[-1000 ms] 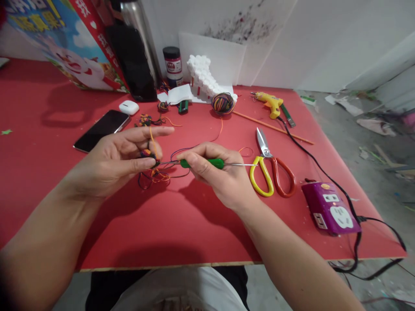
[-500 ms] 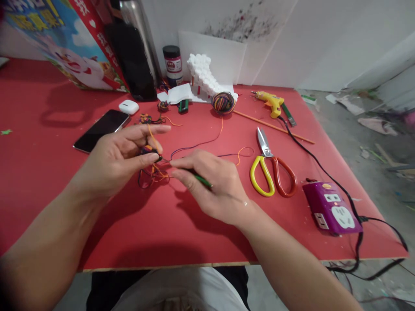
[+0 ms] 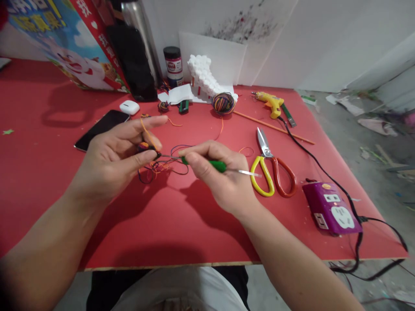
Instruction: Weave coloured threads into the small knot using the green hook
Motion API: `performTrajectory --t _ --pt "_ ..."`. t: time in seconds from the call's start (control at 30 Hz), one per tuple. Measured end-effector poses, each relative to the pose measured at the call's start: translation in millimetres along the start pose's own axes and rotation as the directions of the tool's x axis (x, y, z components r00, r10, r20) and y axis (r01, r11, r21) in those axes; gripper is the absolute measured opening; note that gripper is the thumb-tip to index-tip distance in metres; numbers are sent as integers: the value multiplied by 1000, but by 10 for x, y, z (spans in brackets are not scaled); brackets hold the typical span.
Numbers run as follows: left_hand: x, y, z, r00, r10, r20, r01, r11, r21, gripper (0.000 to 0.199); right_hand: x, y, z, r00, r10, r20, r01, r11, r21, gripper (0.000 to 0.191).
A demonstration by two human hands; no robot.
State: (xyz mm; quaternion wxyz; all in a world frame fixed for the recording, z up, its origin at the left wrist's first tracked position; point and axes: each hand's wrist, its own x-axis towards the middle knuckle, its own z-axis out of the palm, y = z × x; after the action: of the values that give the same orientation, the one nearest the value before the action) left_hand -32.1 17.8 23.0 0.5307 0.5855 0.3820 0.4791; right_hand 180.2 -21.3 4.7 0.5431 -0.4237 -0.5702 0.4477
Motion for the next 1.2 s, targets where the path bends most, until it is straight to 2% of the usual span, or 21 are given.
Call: performTrajectory --t 0.07,0.17,0.23,0.3,0.33,0.37,0.4,0.47,0.5,0.53,0.57,0.63,0.73,0.77,0.83,0.87,0.93,1.0,1.1,1.13,1.2 --pt "37 -16 -34 983 -180 43 185 956 -226 42 -27 -27 -17 968 -226 111 245 944 -219 12" --pt "73 -33 -86 895 -422 142 443 810 -385 43 -17 -35 -45 819 -462 339 569 731 -377 15" --pt "82 -37 -104 846 -505 172 526 736 -426 42 3 -20 -53 723 -540 431 691 574 -439 17" --pt "83 -40 -101 827 -536 167 551 716 -429 42 10 -5 -48 656 -586 476 754 475 -454 17" --pt "82 -42 -92 837 -526 148 536 735 -416 42 5 -2 -40 656 -587 475 754 479 -449 17" --pt "79 -43 -80 860 -497 114 498 772 -394 42 -4 -4 -30 684 -572 452 729 524 -440 17" --pt "75 -44 -66 891 -449 74 444 821 -359 43 -17 -9 -17 742 -535 404 670 606 -429 16" --pt "63 -41 -36 952 -307 9 298 918 -261 44 -40 -24 12 893 -381 239 447 814 -371 13" --pt "55 -36 -21 974 -228 -9 222 953 -204 44 -43 -28 26 952 -271 145 303 904 -300 13" --pt "47 -29 -9 987 -160 -15 156 977 -145 43 -39 -27 38 986 -152 64 162 967 -198 15" --pt "38 -20 2 994 -105 -13 103 991 -85 41 -27 -20 48 1000 -30 7 30 997 -77 19" --pt "22 -3 17 1000 -23 -16 24 999 25 38 15 9 60 986 167 -2 -164 971 173 26" --pt "12 -7 20 999 25 -24 -23 995 102 39 73 56 65 946 316 69 -319 877 359 30" --pt "14 -18 15 999 34 -24 -32 996 80 40 77 63 65 944 321 73 -325 872 367 30" --pt "25 -42 0 1000 17 -14 -17 1000 -24 43 59 56 63 966 257 40 -256 915 313 27" --pt "34 -51 -9 1000 -9 -17 8 995 -98 43 41 44 60 981 193 15 -191 951 243 23" --pt "51 -55 -31 988 -151 -4 148 969 -199 41 2 10 49 1000 17 -3 -17 999 41 13" --pt "67 -45 -53 958 -284 43 284 914 -290 43 -24 -17 32 984 -170 56 176 975 -139 8" --pt "83 -34 -88 901 -412 138 432 817 -383 44 -32 -18 6 921 -353 166 382 902 -200 10" --pt "85 -35 -97 888 -428 167 458 793 -401 43 -31 -8 0 919 -356 170 385 902 -196 11" --pt "85 -41 -109 881 -425 208 473 776 -417 41 -27 15 -3 959 -262 111 276 950 -146 8"
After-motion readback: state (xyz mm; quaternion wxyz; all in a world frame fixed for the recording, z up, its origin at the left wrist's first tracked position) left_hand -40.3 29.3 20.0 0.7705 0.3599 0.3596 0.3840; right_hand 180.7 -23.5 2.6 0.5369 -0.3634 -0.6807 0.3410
